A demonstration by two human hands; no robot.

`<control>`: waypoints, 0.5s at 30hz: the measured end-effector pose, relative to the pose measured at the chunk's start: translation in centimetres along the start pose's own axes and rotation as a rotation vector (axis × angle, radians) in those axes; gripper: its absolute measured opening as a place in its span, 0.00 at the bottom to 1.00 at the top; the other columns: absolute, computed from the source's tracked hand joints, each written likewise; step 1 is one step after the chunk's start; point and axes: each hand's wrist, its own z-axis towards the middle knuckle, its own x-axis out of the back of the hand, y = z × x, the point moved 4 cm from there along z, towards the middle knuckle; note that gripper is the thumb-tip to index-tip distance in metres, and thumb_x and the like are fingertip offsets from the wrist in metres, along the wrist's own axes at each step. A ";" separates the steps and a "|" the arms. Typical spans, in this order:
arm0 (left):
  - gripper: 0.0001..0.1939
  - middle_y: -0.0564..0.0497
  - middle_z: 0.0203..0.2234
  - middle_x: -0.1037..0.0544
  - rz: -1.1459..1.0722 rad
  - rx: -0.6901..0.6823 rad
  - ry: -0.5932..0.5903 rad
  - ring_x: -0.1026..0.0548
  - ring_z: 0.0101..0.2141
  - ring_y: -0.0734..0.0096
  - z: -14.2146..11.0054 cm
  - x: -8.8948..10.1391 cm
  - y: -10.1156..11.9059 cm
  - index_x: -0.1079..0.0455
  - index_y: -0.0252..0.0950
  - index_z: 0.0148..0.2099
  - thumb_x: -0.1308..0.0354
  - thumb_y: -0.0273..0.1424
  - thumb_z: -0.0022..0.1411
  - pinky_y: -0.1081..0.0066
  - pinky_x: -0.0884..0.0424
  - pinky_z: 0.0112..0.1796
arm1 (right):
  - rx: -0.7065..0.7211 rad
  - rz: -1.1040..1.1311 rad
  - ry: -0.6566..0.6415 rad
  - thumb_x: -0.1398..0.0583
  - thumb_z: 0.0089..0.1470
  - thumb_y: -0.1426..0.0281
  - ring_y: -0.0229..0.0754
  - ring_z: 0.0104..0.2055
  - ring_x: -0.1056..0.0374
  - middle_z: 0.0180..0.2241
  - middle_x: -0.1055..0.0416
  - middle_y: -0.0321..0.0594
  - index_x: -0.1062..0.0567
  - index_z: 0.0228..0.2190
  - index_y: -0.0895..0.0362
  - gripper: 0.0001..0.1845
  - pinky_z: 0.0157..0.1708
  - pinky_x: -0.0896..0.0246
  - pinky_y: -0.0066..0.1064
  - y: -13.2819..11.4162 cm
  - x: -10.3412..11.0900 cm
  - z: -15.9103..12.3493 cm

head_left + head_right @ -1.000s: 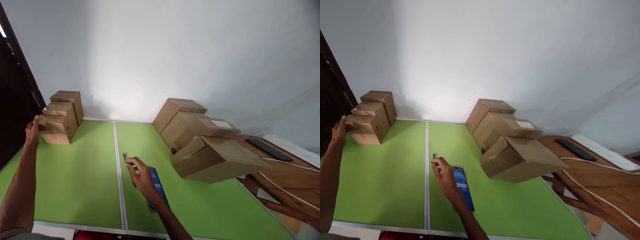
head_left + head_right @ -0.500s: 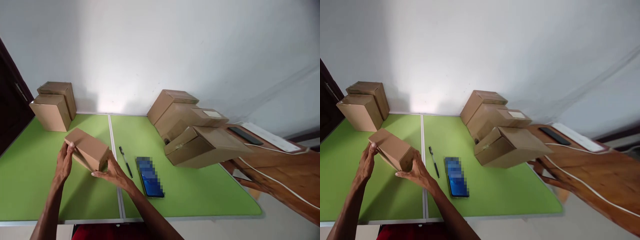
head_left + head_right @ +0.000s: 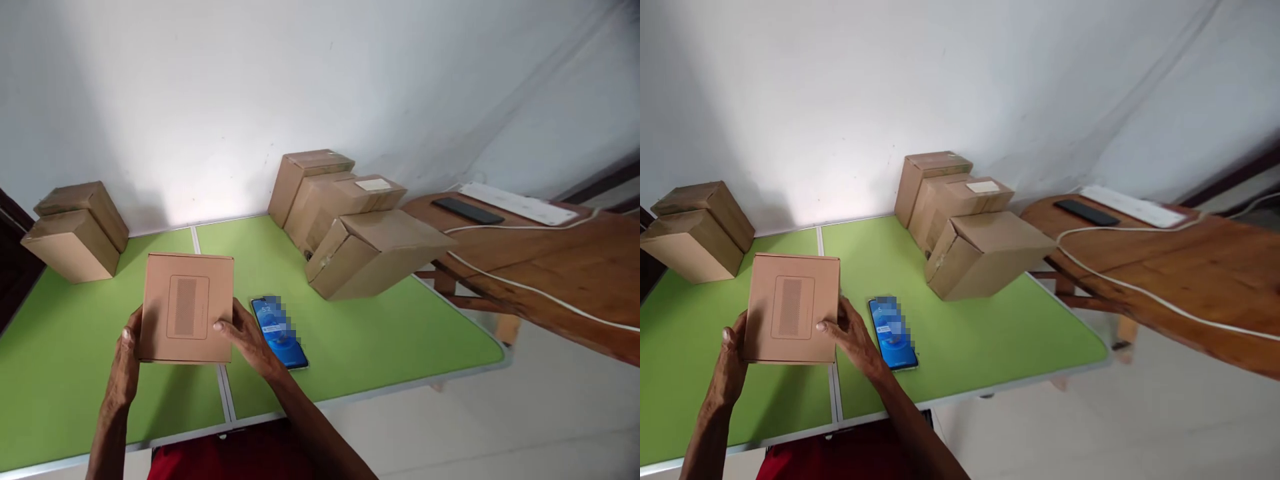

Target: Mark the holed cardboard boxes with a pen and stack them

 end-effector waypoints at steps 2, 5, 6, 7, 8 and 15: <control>0.51 0.33 0.64 0.19 -0.049 0.020 -0.028 0.24 0.68 0.37 0.0 -0.8 1.0 0.21 0.36 0.68 0.48 0.74 0.66 0.42 0.31 0.71 | 0.016 0.010 0.042 0.34 0.63 0.37 0.58 0.59 0.23 0.53 0.18 0.45 0.22 0.56 0.50 0.34 0.58 0.26 0.47 -0.9 1.1 -0.4; 0.52 0.35 0.56 0.14 -0.046 0.016 -0.042 0.18 0.61 0.38 -0.1 -2.2 2.4 0.23 0.36 0.70 0.45 0.73 0.65 0.41 0.24 0.65 | 0.021 0.025 0.114 0.40 0.65 0.31 0.61 0.70 0.29 0.62 0.20 0.47 0.19 0.59 0.48 0.40 0.71 0.34 0.53 -1.3 2.5 -1.0; 0.51 0.36 0.55 0.14 0.007 0.006 -0.044 0.17 0.59 0.38 -0.1 -2.6 2.9 0.24 0.37 0.72 0.43 0.72 0.65 0.41 0.23 0.63 | 0.005 0.026 0.156 0.42 0.64 0.29 0.62 0.74 0.34 0.66 0.23 0.48 0.20 0.62 0.47 0.44 0.75 0.38 0.56 -1.2 2.9 -1.3; 0.51 0.37 0.55 0.14 0.071 -0.008 -0.045 0.17 0.58 0.39 -0.2 -3.0 3.4 0.26 0.38 0.74 0.41 0.70 0.65 0.41 0.22 0.62 | -0.018 0.023 0.204 0.42 0.62 0.27 0.62 0.79 0.40 0.71 0.27 0.48 0.22 0.66 0.46 0.48 0.78 0.44 0.58 -1.1 3.3 -1.6; 0.51 0.37 0.57 0.15 0.135 -0.023 -0.045 0.17 0.59 0.38 -0.3 -3.4 3.8 0.28 0.40 0.76 0.40 0.69 0.65 0.41 0.21 0.61 | -0.041 0.024 0.251 0.43 0.61 0.25 0.62 0.82 0.46 0.75 0.33 0.48 0.26 0.70 0.45 0.52 0.80 0.49 0.59 -1.1 3.7 -1.8; 0.47 0.40 0.77 0.31 0.399 -0.186 -0.019 0.33 0.74 0.34 -1.2 -5.0 6.2 0.35 0.47 0.81 0.51 0.68 0.73 0.31 0.39 0.73 | 0.081 0.253 0.128 0.49 0.69 0.29 0.55 0.84 0.48 0.78 0.34 0.41 0.35 0.78 0.40 0.49 0.80 0.45 0.55 -3.5 4.0 -2.4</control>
